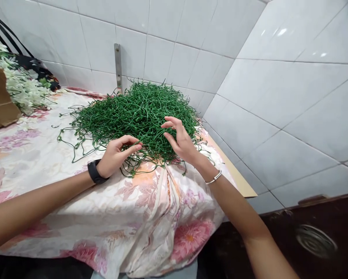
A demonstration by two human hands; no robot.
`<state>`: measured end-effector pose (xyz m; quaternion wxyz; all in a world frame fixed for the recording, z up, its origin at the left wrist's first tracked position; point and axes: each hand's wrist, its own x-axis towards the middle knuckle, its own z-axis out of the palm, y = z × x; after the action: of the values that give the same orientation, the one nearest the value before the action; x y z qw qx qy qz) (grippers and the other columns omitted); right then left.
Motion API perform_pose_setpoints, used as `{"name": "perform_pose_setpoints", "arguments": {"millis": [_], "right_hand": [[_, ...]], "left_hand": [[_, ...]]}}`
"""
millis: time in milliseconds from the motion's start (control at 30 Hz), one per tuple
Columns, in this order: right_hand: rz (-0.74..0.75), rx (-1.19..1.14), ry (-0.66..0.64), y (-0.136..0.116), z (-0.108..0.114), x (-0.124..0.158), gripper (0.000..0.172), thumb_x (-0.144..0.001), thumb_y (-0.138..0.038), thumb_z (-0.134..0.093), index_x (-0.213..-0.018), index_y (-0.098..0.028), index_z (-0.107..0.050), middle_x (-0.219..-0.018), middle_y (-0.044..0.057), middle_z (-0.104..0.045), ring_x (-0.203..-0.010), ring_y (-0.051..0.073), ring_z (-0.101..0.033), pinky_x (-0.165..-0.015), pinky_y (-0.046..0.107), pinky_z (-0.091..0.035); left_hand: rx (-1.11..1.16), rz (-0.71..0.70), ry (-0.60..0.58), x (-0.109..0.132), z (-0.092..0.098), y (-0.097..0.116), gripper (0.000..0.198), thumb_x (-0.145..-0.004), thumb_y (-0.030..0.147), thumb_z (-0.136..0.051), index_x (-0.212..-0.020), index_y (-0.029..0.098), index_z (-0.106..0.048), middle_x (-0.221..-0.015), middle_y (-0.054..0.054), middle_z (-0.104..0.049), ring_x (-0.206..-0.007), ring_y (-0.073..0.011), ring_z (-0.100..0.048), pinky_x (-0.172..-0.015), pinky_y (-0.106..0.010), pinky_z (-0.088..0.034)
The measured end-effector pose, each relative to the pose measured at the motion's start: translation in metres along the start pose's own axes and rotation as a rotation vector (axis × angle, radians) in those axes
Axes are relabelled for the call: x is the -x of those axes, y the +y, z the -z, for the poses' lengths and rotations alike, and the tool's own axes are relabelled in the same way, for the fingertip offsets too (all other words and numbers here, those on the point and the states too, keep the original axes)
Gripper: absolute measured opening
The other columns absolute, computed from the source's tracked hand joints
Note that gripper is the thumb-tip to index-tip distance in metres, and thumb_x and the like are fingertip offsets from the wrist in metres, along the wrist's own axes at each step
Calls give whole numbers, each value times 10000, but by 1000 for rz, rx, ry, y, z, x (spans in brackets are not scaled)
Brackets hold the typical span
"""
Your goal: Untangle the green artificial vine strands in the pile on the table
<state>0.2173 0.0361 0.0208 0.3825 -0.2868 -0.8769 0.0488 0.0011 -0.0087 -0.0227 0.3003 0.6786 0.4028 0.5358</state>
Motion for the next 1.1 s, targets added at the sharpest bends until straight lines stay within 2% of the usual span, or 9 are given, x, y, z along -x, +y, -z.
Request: {"name": "perform_pose_setpoints", "arguments": {"millis": [100,267,333,467,567,767,1100], "right_hand": [[33,110,-19,1,-2,0,328,-830,-121,-394,-1153,-184,-388,-1147,82,-491,-1103,193,-419,-953,383,-318],[47,73,-44,-11,-1,3,175,-841,-140,-397,-950,-171,-530,-1003,68,-562,-999,174,-488,-895,352,-349],[73,57,-79,-17,-2,4,153,-845,-183,-426,-935,-169,-549,-977,63,-578,-975,167,-502,-886,344,-342],[125,24,-165,-27,-12,6,263,-830,-310,-480,-1051,-173,-516,-1042,71,-572,-1015,175,-484,-886,339,-329],[147,42,-198,-30,-23,6,313,-790,-388,-527,-1003,-159,-527,-996,68,-589,-969,178,-492,-865,331,-328],[165,43,-176,-26,-32,6,185,-862,-287,-432,-940,-161,-542,-868,48,-631,-802,136,-532,-824,305,-333],[160,-51,-78,-21,-32,11,193,-874,-200,-393,-927,-154,-573,-785,33,-665,-678,118,-544,-777,305,-365]], "left_hand": [[26,27,-1,0,0,0,198,-706,334,-630,-791,159,-597,-787,-33,-624,-752,-153,-572,-687,-258,-425],[5,22,-12,-2,1,3,210,-707,356,-625,-776,159,-597,-763,-28,-621,-733,-147,-569,-677,-250,-427],[0,9,-21,-2,1,4,219,-709,369,-619,-766,159,-595,-743,-22,-616,-711,-140,-561,-661,-242,-429],[-45,-41,-42,-1,0,8,215,-726,375,-599,-765,164,-595,-730,-14,-607,-697,-131,-540,-644,-228,-423],[-96,-68,-67,0,-1,11,206,-736,369,-591,-773,167,-591,-732,-11,-603,-694,-127,-528,-630,-226,-410],[-124,-86,-99,1,-2,13,232,-715,372,-614,-798,162,-561,-759,-15,-592,-715,-134,-528,-659,-240,-417],[-173,-35,-109,4,-5,12,201,-743,295,-584,-886,162,-539,-848,-26,-584,-808,-139,-537,-734,-246,-418]]}}
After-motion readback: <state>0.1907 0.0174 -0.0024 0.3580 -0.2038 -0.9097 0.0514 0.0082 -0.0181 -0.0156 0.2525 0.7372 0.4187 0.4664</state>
